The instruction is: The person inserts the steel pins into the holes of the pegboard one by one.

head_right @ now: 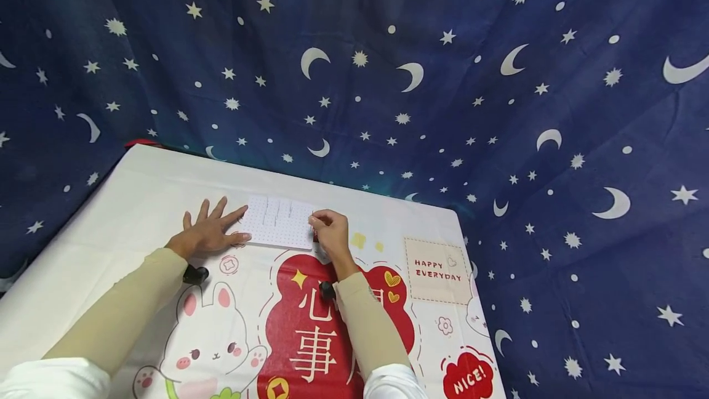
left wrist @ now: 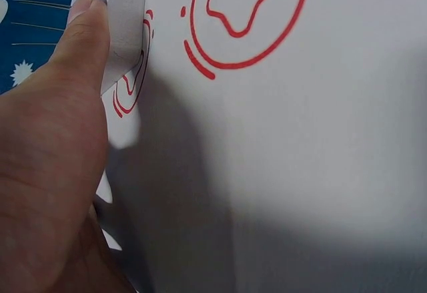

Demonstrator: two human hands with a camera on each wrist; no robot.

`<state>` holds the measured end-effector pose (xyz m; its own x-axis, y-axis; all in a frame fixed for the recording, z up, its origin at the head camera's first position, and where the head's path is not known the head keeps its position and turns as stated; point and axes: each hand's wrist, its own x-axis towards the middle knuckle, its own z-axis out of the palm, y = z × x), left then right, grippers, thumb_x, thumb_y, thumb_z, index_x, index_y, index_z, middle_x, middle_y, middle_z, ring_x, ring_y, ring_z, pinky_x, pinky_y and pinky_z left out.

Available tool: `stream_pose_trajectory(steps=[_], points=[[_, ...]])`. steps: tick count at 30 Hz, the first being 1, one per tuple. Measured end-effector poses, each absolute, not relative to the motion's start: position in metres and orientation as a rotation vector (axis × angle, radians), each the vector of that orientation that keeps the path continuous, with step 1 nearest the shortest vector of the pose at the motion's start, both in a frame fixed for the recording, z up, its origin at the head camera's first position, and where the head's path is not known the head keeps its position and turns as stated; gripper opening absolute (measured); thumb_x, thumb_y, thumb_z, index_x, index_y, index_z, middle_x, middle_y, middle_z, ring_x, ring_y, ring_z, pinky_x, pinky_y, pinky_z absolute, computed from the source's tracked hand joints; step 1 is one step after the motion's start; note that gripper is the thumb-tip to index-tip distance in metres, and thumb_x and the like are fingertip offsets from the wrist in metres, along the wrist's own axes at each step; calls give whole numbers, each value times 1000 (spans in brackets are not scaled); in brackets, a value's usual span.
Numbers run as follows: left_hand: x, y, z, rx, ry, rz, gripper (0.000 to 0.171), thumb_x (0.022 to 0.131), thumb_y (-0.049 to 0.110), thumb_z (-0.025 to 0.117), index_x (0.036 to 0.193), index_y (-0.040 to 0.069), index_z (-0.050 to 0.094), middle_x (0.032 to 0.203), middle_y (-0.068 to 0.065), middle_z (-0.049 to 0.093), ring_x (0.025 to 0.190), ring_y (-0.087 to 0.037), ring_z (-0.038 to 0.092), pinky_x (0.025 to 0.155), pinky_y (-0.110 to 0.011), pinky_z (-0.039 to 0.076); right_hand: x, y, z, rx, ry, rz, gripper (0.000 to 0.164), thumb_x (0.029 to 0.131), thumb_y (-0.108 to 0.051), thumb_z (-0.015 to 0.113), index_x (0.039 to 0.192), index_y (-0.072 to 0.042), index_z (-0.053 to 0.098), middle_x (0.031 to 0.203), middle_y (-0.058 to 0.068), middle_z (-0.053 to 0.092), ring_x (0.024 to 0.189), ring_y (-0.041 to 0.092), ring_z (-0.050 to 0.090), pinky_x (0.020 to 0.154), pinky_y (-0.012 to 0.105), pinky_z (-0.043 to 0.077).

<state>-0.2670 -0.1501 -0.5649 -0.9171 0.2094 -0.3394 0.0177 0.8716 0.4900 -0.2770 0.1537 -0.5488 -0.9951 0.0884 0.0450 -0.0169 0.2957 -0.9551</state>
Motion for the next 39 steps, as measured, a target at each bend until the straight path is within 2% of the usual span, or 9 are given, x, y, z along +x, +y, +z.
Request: stream_pose_trajectory(steps=[3,8,17,23,29,39], points=[[-267,-147,-568,163,2650,684,95,92,74,57,167,28,22,174,-25,-6,156,-59,-18,116,-82,-14,-280,146,-553,-37,-2441,1814,8,92,-6,78,97,1,78,84,12,74,68,12,62,60,23,55],[-266,-143,-568,161,2647,688,94,92,74,57,167,29,22,175,-25,-6,156,-58,-18,117,-82,-14,-286,135,-561,49,-2431,1795,7,91,-3,78,94,3,78,85,17,77,65,8,66,63,23,59],[-268,-143,-566,147,2651,678,94,92,74,57,167,29,22,175,-24,-6,157,-57,-19,117,-81,-16,-291,123,-565,142,-2468,1660,6,93,-3,75,90,2,77,82,20,74,63,12,63,64,18,56],[-269,-144,-566,148,2656,679,93,91,73,57,166,30,23,175,-24,-6,157,-57,-18,118,-81,-15,-292,117,-571,151,-2547,1469,8,95,-8,75,89,-5,78,80,13,74,68,9,59,66,17,51],[-270,-146,-568,151,2662,668,93,92,74,56,167,30,22,175,-24,-6,157,-57,-18,117,-82,-14,-291,112,-578,192,-2550,1428,9,96,-8,73,90,-3,79,80,15,75,68,12,60,65,18,52],[-268,-150,-566,146,2675,656,92,93,73,56,167,31,22,175,-24,-5,157,-57,-17,118,-82,-13,-292,106,-579,151,-2645,1357,11,98,-13,72,98,-8,81,91,9,78,85,18,64,83,29,58]])
